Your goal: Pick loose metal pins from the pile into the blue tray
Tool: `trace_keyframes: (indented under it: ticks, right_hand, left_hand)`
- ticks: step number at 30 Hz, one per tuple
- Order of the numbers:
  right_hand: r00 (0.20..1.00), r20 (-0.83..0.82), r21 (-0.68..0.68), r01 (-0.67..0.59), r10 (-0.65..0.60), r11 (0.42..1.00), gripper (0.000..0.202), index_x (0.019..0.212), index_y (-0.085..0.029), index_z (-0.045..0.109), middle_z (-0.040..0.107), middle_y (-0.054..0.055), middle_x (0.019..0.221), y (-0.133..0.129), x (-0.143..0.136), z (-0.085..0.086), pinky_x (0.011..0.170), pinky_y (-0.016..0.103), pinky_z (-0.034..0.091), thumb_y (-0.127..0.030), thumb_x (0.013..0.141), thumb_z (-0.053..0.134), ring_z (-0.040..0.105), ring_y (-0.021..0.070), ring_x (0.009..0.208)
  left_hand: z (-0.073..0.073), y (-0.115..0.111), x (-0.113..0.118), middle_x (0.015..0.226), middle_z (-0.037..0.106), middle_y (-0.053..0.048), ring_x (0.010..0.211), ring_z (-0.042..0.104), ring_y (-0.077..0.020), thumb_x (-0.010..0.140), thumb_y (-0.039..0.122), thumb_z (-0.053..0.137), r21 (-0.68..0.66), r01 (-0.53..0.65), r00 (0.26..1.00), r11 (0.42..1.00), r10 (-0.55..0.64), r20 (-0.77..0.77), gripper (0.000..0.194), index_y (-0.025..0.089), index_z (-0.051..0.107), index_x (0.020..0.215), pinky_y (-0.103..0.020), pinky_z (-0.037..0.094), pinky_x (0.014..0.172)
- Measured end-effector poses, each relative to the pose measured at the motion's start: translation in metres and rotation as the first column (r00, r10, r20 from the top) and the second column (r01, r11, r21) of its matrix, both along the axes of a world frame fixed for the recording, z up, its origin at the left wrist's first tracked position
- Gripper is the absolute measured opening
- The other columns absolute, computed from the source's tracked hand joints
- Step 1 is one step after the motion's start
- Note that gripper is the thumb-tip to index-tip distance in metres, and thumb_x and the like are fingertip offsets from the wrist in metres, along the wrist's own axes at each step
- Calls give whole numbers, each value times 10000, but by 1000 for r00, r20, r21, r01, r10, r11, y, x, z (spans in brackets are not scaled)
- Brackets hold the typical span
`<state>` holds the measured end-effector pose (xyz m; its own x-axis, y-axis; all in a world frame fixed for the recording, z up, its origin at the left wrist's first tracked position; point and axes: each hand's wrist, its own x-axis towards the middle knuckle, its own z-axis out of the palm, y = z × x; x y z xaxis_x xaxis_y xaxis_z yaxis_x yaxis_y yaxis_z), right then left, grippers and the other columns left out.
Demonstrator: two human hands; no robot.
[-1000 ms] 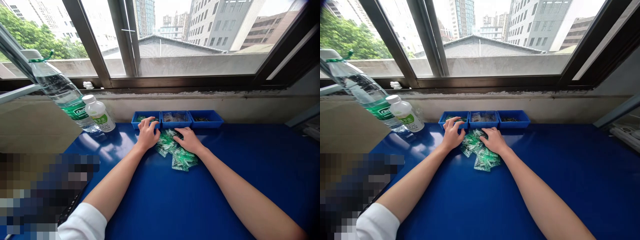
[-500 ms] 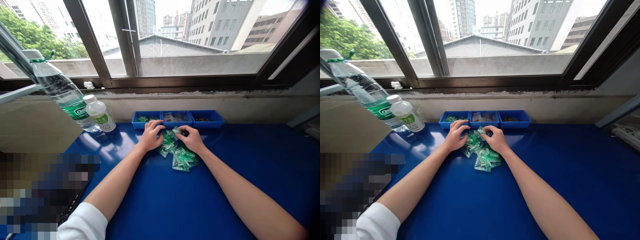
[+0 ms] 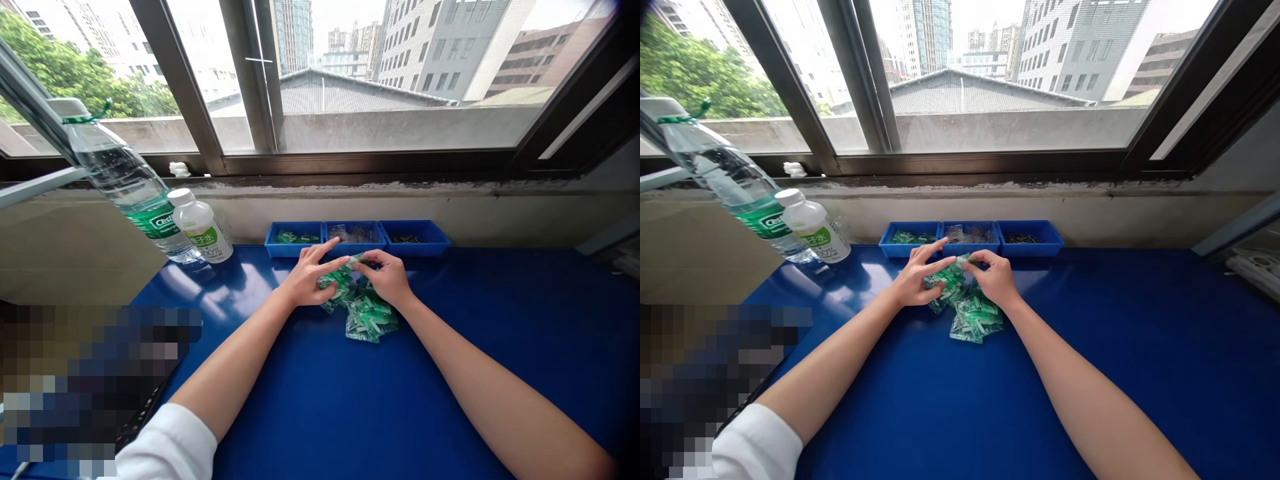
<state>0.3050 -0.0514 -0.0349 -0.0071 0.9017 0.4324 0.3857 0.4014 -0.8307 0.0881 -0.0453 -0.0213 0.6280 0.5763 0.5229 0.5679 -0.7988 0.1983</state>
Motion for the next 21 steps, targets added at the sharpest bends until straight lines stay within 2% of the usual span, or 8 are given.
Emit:
trace_keyframes:
  ticks: [4, 7, 10, 14, 17, 21]
  right_hand:
    - [1000, -14, 8, 4, -4, 1000, 326, 793, -192, 677, 684, 51, 795, -1, -1, 0, 673, 331, 511, -511, 731, 694, 628, 205, 760]
    - [1000, -3, 22, 15, -15, 1000, 309, 826, -199, 697, 691, 50, 823, -1, -1, -1, 694, 331, 514, -492, 730, 704, 631, 205, 779]
    - [998, 48, 35, 32, -34, 999, 329, 911, -205, 707, 696, 62, 893, -2, 0, -1, 728, 341, 518, -488, 744, 691, 634, 215, 829]
    - [981, 180, 77, 57, -70, 995, 352, 992, -188, 691, 692, 81, 920, -2, 1, 1, 753, 352, 520, -464, 774, 659, 629, 228, 866]
    - [947, 311, 115, 50, -84, 992, 288, 984, -192, 692, 702, 78, 910, -1, 2, 2, 792, 373, 512, -405, 806, 613, 620, 244, 903]
    - [899, 427, 117, 57, -102, 992, 240, 918, -193, 706, 710, 73, 914, 0, 3, 1, 824, 386, 492, -361, 805, 578, 612, 253, 908]
  left_hand:
    - [2, -2, 3, 1397, 501, -52, 1212, 485, -268, 752, 291, 523, -29, 69, 997, 997, -70, -18, 521, 292, 577, 1270, -417, 351, 996]
    - [1, -2, 5, 1317, 574, -64, 1168, 519, -255, 764, 319, 522, -61, 88, 996, 994, -89, -7, 565, 251, 525, 1325, -403, 356, 984]
    - [0, -2, 5, 1300, 586, -73, 1159, 527, -258, 783, 344, 516, -61, 64, 998, 996, -64, -5, 560, 240, 515, 1333, -403, 361, 971]
    - [-2, -1, 4, 1309, 576, -90, 1160, 529, -261, 802, 361, 508, 10, 12, 999, 1000, -12, 37, 545, 219, 517, 1328, -403, 366, 960]
    - [-3, 0, 3, 1326, 561, -98, 1177, 520, -260, 807, 350, 503, 62, -55, 995, 997, 50, 83, 556, 207, 494, 1345, -400, 362, 975]
    - [-6, 3, 1, 1361, 523, -119, 1219, 489, -272, 820, 327, 486, 107, -202, 973, 973, 188, 131, 584, 193, 432, 1386, -405, 346, 1001]
